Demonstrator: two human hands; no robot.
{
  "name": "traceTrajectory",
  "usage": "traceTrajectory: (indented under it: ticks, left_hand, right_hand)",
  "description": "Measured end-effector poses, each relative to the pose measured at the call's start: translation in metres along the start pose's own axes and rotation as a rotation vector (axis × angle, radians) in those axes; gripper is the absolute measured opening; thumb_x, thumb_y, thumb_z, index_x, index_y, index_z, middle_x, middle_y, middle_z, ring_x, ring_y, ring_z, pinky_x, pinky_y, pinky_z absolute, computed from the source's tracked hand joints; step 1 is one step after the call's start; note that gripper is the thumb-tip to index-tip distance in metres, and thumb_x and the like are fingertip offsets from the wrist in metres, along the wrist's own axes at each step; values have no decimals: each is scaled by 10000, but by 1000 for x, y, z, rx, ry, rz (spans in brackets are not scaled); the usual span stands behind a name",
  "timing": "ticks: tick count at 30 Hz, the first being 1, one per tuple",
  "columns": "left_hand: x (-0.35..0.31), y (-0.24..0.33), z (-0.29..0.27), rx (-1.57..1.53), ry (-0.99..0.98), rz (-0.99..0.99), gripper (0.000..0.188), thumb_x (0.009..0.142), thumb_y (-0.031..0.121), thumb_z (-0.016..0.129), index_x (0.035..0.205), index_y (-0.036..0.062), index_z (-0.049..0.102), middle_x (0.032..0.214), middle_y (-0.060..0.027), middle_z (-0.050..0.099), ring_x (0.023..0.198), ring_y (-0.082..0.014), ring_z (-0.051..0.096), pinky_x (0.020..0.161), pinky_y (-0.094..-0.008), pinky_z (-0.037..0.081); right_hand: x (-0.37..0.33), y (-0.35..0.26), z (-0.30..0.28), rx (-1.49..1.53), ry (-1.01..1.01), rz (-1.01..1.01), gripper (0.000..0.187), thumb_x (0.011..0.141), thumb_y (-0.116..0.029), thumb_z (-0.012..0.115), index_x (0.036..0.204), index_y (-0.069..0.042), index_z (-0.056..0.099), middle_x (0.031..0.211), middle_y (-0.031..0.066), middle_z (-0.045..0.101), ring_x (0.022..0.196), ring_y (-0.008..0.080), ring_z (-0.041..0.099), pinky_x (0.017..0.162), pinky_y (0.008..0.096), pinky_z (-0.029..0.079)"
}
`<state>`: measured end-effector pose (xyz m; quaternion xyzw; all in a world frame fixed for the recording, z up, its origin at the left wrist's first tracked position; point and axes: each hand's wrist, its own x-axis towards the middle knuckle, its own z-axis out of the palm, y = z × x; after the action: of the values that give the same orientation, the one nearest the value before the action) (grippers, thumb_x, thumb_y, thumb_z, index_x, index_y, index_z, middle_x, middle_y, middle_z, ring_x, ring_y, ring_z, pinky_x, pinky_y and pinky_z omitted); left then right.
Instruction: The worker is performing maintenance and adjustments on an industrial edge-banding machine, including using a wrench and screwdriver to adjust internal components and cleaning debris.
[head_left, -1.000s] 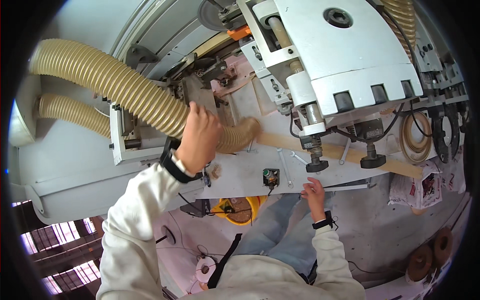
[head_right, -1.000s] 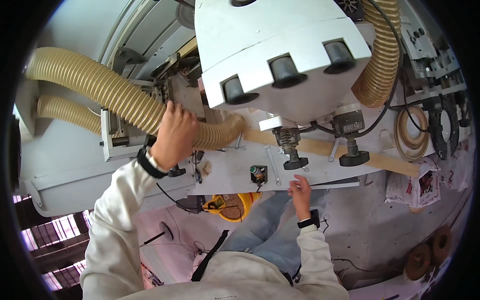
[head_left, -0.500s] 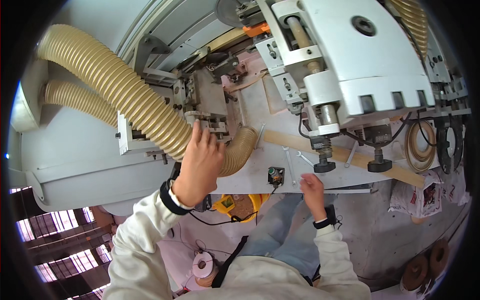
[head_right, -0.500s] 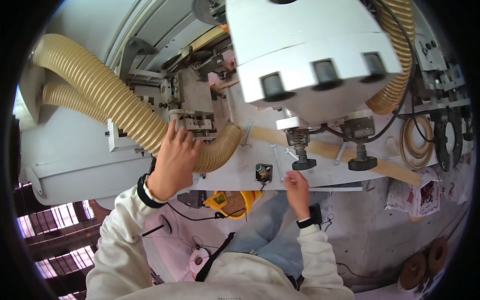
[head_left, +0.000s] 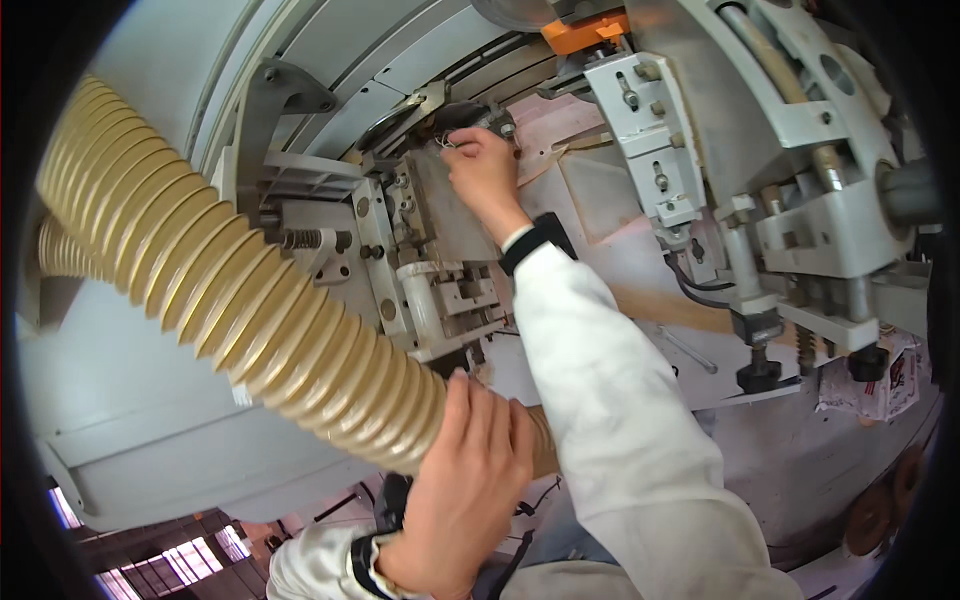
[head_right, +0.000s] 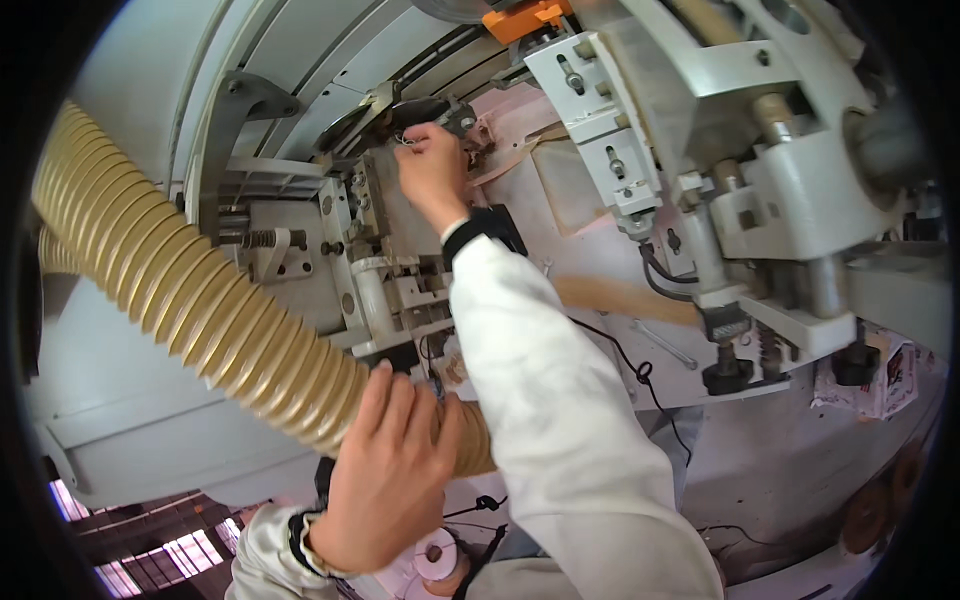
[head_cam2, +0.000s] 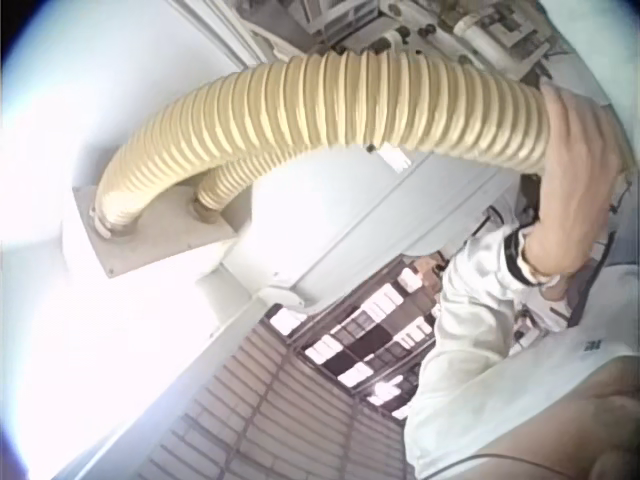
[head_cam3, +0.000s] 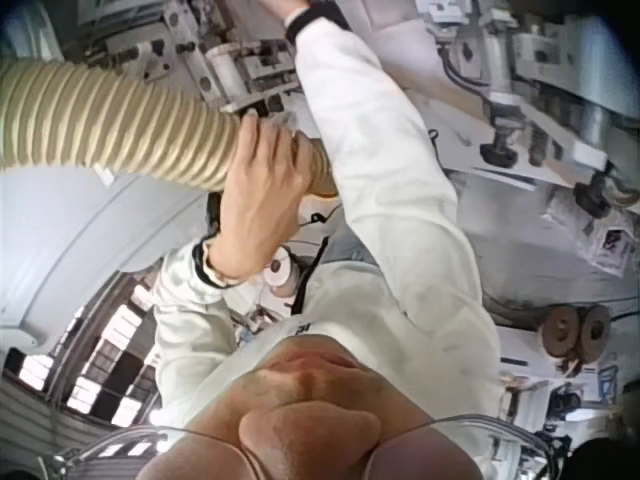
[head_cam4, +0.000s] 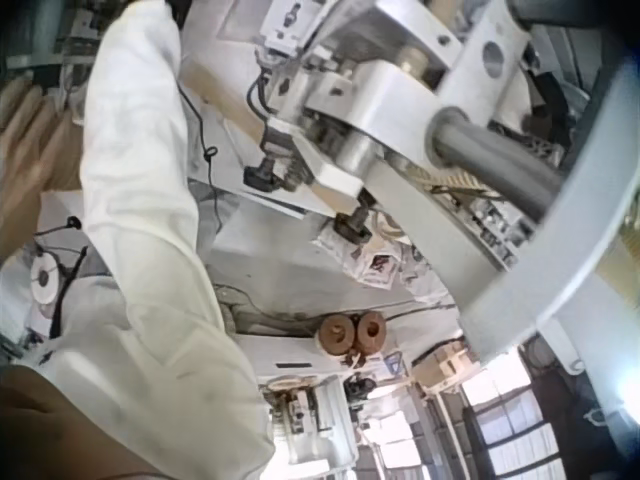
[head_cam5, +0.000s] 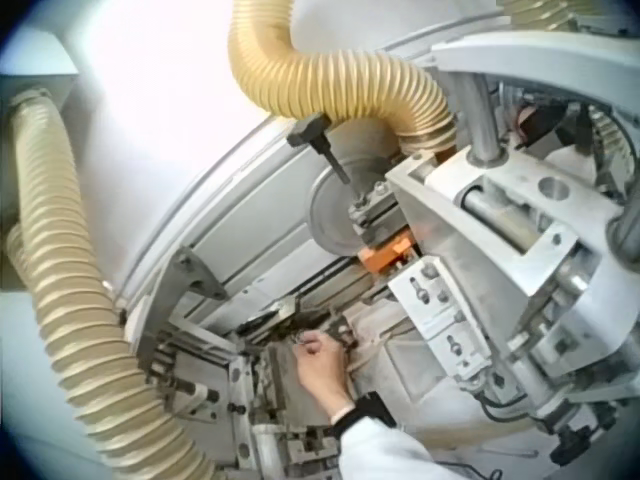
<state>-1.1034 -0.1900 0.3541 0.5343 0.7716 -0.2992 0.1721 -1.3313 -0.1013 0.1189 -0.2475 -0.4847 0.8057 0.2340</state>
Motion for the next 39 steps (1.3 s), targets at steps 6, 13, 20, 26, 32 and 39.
traceTrajectory:
  ticks: [6,13,20,26,32,39]
  left_hand:
    - [-1,-5,5,78,-100,69,399,835,181,552,1156,-47,613,1046,-196,630,1078,-343,553,1038,-526,411]
    - [0,-14,8,49,25,86,363,795,173,546,1053,-55,661,1103,-227,627,1141,-357,543,1130,-483,344]
    - [13,-21,-20,-381,-391,19,407,779,167,565,1093,-74,659,1108,-233,624,1128,-359,547,1126,-484,351]
    - [-9,-14,4,3,30,74,442,778,155,567,1153,-68,640,1100,-223,628,1123,-350,551,1114,-477,367]
    - [2,-7,5,-77,60,33,426,770,128,590,1165,-24,636,1080,-186,613,1115,-348,559,1102,-473,379]
    - [1,2,12,-80,60,-23,477,690,102,649,1157,5,629,1077,-174,608,1121,-349,555,1095,-480,383]
  right_hand:
    - [36,14,39,-120,156,-18,199,787,-105,716,954,3,727,908,170,742,881,317,722,819,391,546]
    - [38,22,56,305,186,56,162,886,81,553,968,78,693,789,109,695,584,145,645,517,278,514]
    - [52,20,63,577,448,193,114,822,53,621,829,80,731,688,121,698,576,163,668,570,312,537]
    - [38,1,9,663,482,-5,142,906,-29,656,787,45,682,645,38,648,520,124,597,488,268,455]
    - [-12,-6,-64,98,415,-128,140,803,-89,753,767,40,708,658,90,684,538,166,632,585,274,494]
    - [-47,30,-98,-573,271,229,345,783,-163,715,1085,1,689,1057,167,724,979,301,692,875,394,541]
